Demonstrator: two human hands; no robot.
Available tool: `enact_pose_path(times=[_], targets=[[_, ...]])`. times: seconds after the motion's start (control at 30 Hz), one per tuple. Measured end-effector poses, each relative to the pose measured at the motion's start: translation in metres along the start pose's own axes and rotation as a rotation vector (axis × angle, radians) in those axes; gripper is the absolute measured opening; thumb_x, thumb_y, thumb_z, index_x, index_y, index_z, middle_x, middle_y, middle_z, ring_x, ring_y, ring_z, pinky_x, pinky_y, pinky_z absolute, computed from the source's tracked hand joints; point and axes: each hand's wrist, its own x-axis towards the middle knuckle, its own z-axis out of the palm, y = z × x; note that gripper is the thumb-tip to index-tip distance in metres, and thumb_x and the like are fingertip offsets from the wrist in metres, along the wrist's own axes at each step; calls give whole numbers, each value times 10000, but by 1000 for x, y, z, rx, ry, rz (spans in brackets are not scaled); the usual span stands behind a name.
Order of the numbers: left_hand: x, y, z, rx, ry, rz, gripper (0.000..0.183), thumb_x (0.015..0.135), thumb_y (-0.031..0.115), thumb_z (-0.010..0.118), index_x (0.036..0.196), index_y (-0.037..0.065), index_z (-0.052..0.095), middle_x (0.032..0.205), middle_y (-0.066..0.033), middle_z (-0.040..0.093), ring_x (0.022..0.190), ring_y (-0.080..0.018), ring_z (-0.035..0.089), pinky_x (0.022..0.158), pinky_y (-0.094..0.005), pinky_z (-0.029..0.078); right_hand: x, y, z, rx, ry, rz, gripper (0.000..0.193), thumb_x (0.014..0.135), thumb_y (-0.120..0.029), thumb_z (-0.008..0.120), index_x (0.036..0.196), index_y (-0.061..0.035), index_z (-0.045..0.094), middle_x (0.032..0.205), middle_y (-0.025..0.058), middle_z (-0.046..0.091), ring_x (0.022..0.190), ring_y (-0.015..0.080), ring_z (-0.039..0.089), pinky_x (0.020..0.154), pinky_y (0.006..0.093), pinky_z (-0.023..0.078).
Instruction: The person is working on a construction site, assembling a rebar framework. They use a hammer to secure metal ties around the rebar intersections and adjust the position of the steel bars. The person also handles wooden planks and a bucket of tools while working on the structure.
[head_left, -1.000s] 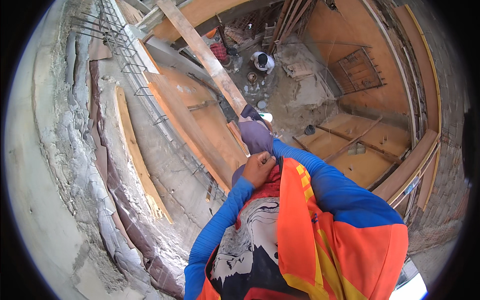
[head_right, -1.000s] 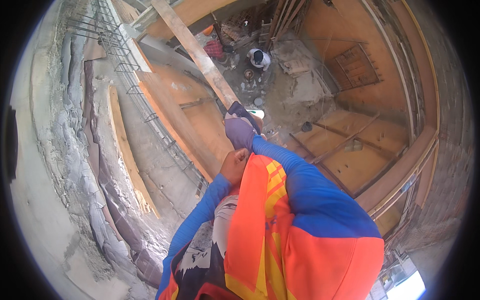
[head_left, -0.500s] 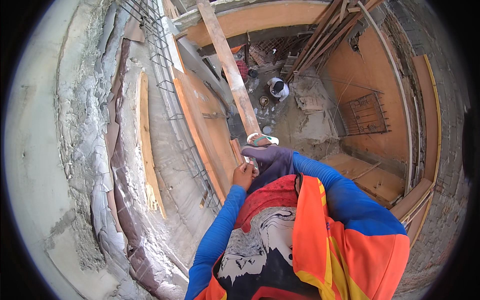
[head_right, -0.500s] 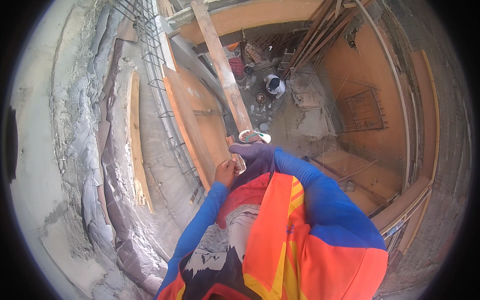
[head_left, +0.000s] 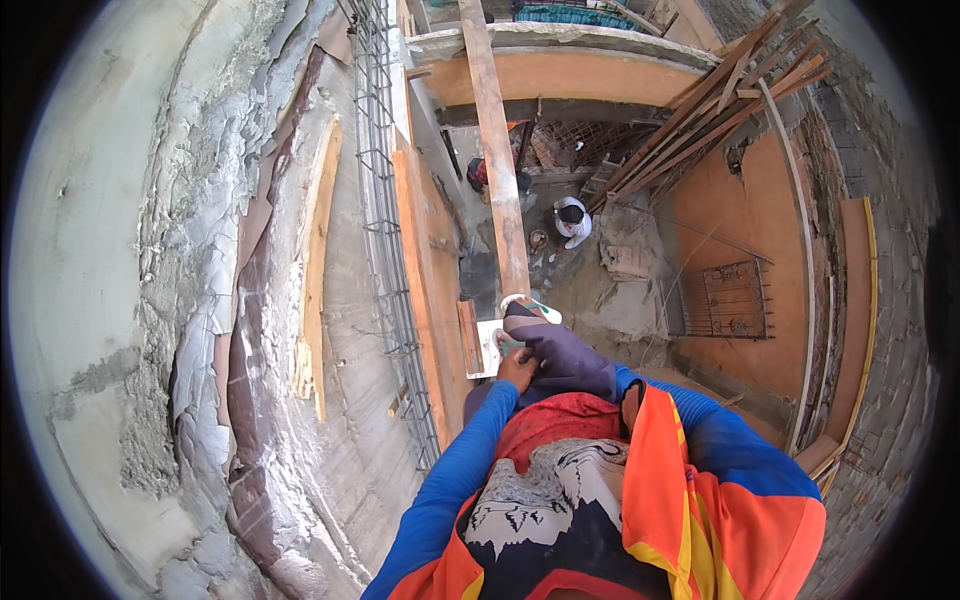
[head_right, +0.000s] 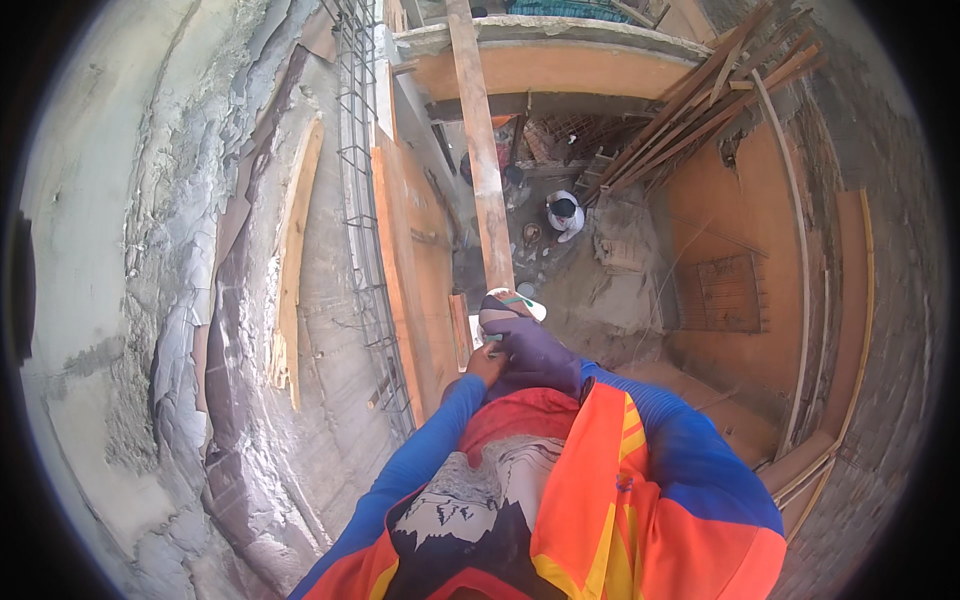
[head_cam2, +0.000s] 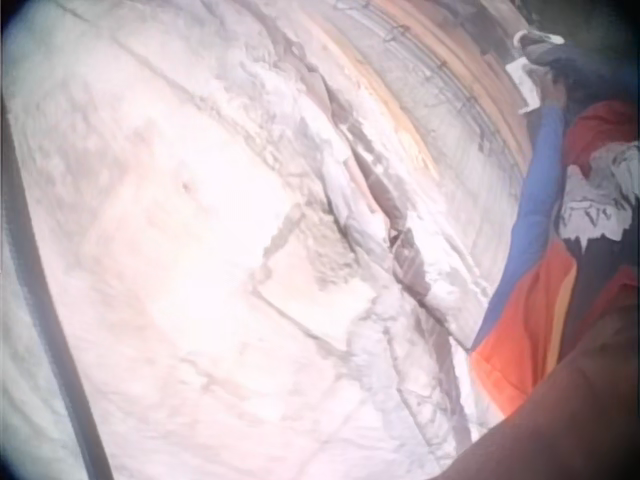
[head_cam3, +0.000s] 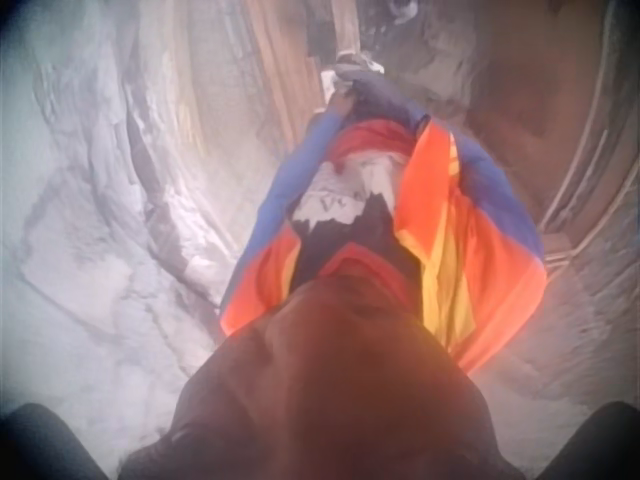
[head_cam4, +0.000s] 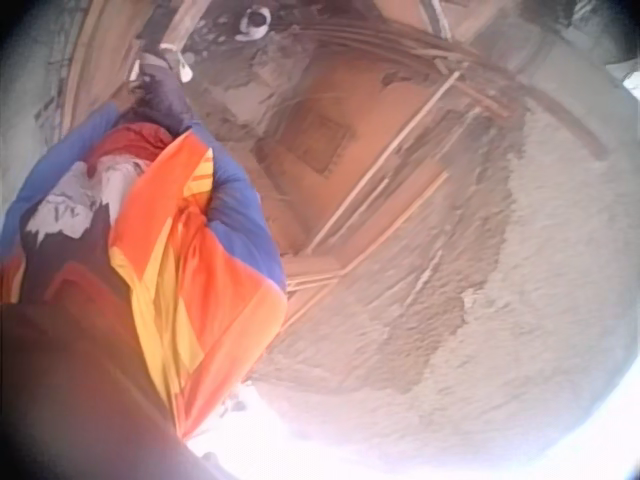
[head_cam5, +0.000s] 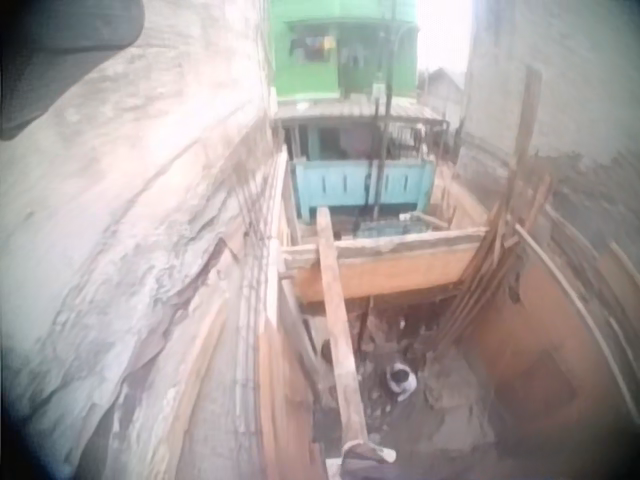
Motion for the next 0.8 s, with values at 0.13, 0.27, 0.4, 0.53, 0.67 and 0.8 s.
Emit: enact_pose_path(times=[0.13,0.27,0.4,0.53,0.67,0.8], targets=[[-8,53,-2,-134,24,62,393,912,112,657,1286,23,578,1118,-147,698,952,-207,706,850,-311,543,-9,6,-6,-6,7,0,257,884,-194,646,1060,-8,635,936,174,669,831,327,666,746,410,541],[4,20,5,-89,-24,122,349,906,137,683,1224,18,604,1080,-152,718,936,-224,711,840,-331,549,-11,4,-12,-30,-16,-6,259,886,-199,649,1061,-8,634,933,170,669,824,322,666,741,407,542],[-10,35,2,56,-11,111,298,899,145,686,1155,10,612,1041,-184,718,947,-282,708,839,-374,546,-14,6,-8,-43,-59,-5,261,889,-204,651,1061,-8,634,930,167,670,817,317,667,736,404,543],[-14,33,8,28,84,109,233,905,135,661,1096,13,606,1001,-196,702,935,-346,689,832,-412,536,-14,6,-6,-58,-109,-9,263,891,-209,653,1061,-8,634,927,163,670,809,312,667,732,401,543],[-14,36,-1,129,130,194,199,909,110,631,1076,20,573,1014,-201,667,984,-388,646,862,-435,511,-14,4,-5,-81,-160,-16,266,894,-213,656,1061,-8,633,924,160,670,802,307,667,727,397,544],[-12,37,5,156,244,192,209,904,94,622,1088,32,545,1065,-203,644,1057,-397,605,912,-454,481,-10,2,-13,-113,-207,-19,268,896,-218,658,1061,-8,633,921,157,671,795,302,667,722,394,545]])
